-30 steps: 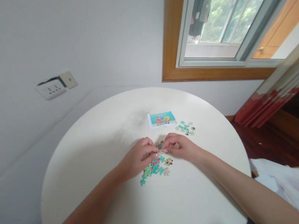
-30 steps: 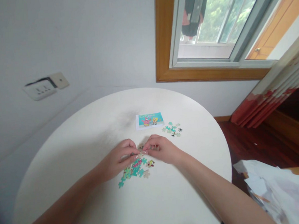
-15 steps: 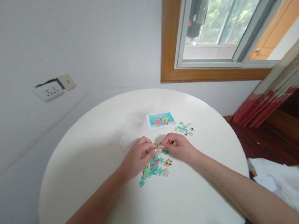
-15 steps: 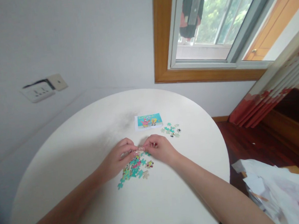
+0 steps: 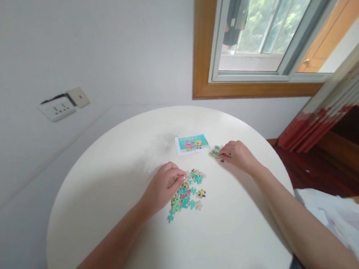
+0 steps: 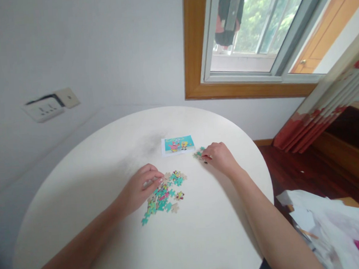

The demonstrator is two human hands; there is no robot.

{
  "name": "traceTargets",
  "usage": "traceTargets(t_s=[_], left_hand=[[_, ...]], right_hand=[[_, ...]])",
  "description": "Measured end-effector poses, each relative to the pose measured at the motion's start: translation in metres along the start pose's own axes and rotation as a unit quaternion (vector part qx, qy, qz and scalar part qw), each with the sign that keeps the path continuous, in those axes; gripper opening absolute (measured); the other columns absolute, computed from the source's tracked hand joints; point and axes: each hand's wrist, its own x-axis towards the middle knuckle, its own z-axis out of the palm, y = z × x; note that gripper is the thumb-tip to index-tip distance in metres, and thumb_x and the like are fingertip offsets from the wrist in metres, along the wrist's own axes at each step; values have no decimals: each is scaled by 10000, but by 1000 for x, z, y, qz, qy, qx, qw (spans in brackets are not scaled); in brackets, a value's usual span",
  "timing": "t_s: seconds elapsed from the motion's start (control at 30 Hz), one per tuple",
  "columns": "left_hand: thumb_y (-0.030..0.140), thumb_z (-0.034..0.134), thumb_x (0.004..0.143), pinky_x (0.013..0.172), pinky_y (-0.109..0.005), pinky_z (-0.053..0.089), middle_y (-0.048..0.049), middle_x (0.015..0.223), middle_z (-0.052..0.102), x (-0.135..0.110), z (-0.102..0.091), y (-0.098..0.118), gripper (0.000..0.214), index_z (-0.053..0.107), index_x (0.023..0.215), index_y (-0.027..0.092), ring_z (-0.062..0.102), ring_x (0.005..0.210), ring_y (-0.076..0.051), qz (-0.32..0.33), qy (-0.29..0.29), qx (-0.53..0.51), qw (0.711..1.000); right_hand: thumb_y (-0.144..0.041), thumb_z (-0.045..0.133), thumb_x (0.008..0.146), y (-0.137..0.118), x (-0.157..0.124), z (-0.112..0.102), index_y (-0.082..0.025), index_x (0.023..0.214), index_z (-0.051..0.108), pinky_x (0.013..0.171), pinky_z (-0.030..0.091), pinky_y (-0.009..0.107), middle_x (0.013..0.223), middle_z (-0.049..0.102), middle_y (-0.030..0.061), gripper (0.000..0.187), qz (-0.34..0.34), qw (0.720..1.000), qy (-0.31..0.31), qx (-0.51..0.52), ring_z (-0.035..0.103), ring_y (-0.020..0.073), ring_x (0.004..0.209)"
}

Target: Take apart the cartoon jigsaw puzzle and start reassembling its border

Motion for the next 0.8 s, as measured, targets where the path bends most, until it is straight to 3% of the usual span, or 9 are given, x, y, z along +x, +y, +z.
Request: traceTargets(t_s=[0.13,0.37,0.63,0.8], left_hand=[[268,506,896,775,-276,442,-37,880,562,0,-1,0,182,664,875,178,560,822,-152,-1,-6,-3,1000],[281,498,900,779,-276,452,-42,889,570,-1,-1,1,200,670,894,182,561,824,-153,-6,-12,-7,1000],[292,495,901,769,-277,460,-48,889,584,0,-2,4,213,678,890,184,566,827,-160,-9,-17,-2,1000],[276,485,899,720,-257,468,-53,886,583,0,0,1,212,671,895,175,570,816,-161,-23,-12,-8,1000]], right_hand=[[-208,596,847,-8,1,-1,-211,780,719,701,325,274,784,707,45,140,-40,998,-38,-39,585,164,809],[-255,596,864,-14,-3,-1,-230,792,711,700,315,281,828,687,37,138,-40,995,-79,-46,558,176,868],[-152,572,847,-9,-4,9,-219,963,725,753,399,284,865,670,72,204,-20,999,-30,12,562,177,819],[-204,599,846,-10,-2,14,-243,972,738,750,393,290,856,646,79,192,-11,999,-48,-21,537,184,806]])
